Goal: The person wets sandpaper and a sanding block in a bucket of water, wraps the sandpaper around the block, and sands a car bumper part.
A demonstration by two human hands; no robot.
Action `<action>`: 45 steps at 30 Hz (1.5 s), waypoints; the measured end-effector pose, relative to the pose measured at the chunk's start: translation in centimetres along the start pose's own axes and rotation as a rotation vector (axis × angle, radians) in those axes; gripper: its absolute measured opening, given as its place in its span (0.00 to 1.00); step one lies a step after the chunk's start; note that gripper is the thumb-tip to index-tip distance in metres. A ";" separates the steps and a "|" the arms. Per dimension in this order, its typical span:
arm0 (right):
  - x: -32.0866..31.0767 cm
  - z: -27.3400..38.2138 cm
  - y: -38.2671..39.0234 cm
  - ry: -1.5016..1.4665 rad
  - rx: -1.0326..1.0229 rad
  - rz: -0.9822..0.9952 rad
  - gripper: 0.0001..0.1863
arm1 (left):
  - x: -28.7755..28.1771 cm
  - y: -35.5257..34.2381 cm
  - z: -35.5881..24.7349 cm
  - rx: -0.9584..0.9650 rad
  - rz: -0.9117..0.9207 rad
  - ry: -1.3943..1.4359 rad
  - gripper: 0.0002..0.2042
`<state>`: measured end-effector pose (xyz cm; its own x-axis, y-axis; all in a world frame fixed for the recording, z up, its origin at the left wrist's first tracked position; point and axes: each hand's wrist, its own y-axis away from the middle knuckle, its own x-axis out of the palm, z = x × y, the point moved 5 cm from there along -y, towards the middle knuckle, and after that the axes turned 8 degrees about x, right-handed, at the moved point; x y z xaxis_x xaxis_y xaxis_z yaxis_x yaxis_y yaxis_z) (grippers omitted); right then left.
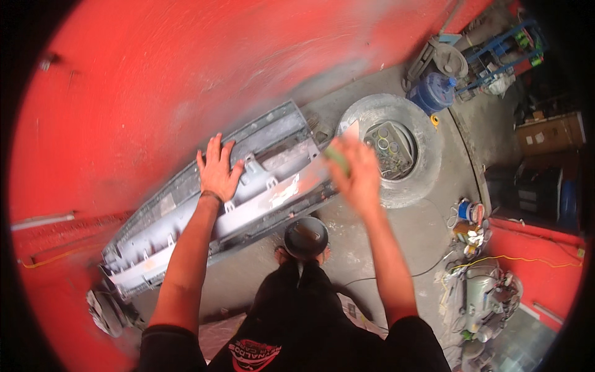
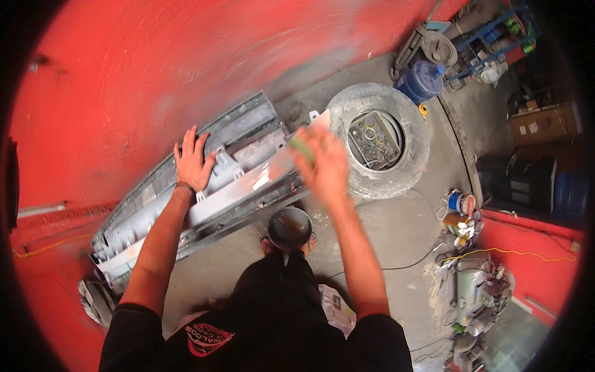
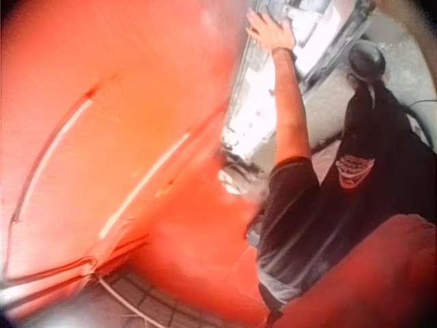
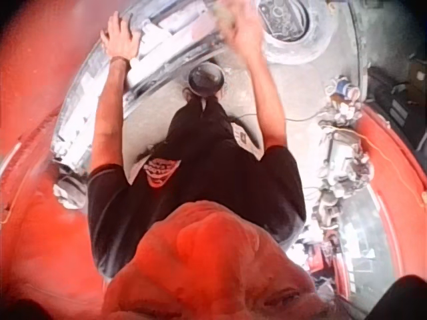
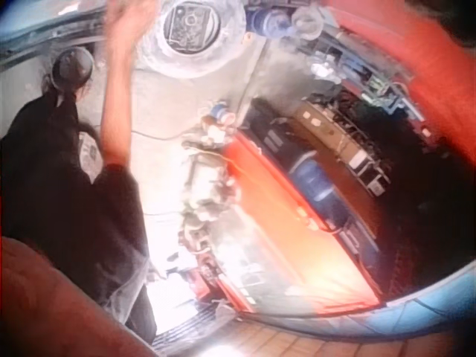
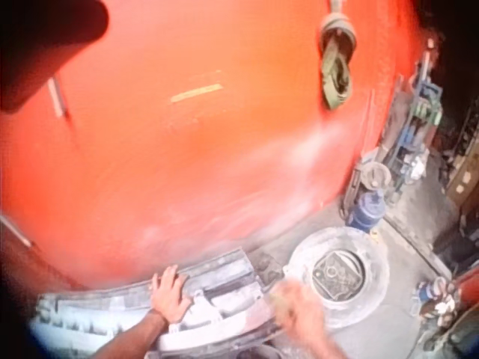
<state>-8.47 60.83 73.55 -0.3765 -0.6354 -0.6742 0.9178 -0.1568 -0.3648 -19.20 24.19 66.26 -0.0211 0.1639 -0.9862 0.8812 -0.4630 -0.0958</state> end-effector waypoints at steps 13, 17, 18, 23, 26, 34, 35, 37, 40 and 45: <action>-0.1 -0.2 -0.4 0.126 0.160 -0.068 0.25 | -0.5 -0.4 -0.9 -0.054 -0.001 0.071 0.33; 3.2 5.3 2.2 0.266 0.203 -0.215 0.24 | -0.3 0.1 -0.3 -0.076 0.032 0.026 0.32; 4.2 7.5 4.0 0.276 0.107 -0.240 0.24 | -0.7 0.1 -0.4 -0.074 0.021 0.034 0.32; 5.3 12.8 5.4 0.359 -0.058 -0.009 0.23 | -0.7 -0.3 -0.3 -0.084 -0.004 0.087 0.32; 3.6 9.2 4.5 0.328 0.199 -0.166 0.23 | -0.8 -0.3 -1.2 -0.080 0.047 0.099 0.33; 7.0 16.1 6.4 0.480 0.037 -0.089 0.24 | -0.9 0.3 0.1 -0.116 0.064 0.099 0.33; 5.0 13.4 5.1 0.491 0.090 -0.185 0.24 | -1.1 -0.1 -0.6 -0.120 0.061 0.100 0.33; 3.6 11.5 3.7 0.460 0.190 -0.296 0.25 | -1.7 -1.0 -1.5 -0.084 0.050 0.102 0.33; 7.9 16.1 7.4 0.398 0.043 -0.200 0.25 | -0.9 -0.2 -1.0 -0.105 0.057 0.099 0.32; 5.8 13.4 6.1 0.273 0.196 -0.111 0.25 | -0.8 -0.1 -0.2 -0.116 0.060 0.068 0.32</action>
<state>-3.39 46.02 76.02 -0.4706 -0.3849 -0.7940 0.8663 -0.3721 -0.3332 -19.22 24.25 67.13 0.0620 0.1996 -0.9779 0.9288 -0.3702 -0.0167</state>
